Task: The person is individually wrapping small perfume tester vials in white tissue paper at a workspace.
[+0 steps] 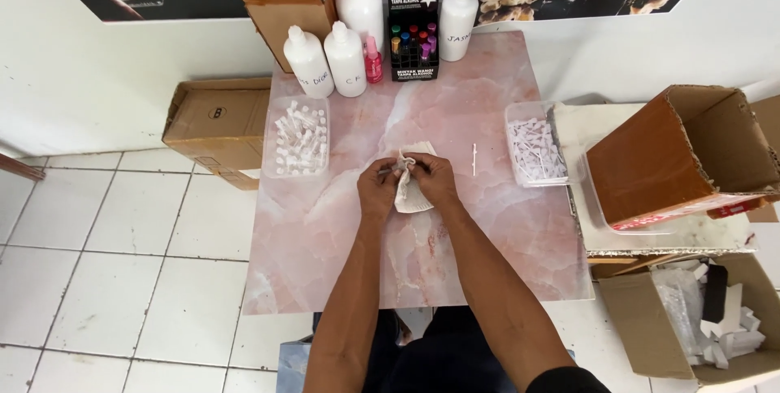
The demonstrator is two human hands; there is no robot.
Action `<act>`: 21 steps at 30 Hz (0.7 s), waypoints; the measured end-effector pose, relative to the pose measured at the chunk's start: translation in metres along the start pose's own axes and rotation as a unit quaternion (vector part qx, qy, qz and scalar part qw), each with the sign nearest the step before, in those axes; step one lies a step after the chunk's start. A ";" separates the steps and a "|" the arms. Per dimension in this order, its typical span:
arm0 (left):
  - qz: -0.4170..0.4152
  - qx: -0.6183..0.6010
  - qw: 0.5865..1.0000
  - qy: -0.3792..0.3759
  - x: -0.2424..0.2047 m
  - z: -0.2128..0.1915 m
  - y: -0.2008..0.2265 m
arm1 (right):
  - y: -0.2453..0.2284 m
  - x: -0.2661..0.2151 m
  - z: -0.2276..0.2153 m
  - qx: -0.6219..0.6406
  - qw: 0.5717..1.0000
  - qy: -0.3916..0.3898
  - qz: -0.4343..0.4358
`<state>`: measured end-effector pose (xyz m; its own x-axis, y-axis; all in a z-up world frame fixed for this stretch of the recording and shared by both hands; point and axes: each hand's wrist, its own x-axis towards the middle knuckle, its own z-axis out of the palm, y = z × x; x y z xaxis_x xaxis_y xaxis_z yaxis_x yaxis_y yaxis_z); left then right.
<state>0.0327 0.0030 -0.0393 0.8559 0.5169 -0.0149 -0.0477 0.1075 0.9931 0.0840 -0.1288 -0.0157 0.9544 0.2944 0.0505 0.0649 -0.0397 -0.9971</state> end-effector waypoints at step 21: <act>0.084 0.073 0.992 0.053 -0.021 0.003 0.013 | -0.023 -0.007 -0.003 -0.029 1.000 -0.005 0.009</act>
<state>0.0155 -0.0085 -0.0255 0.7833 0.6040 0.1472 -0.1035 -0.1068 0.9889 0.0766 -0.1326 0.0072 0.9525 0.3029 0.0315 0.0649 -0.1009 -0.9928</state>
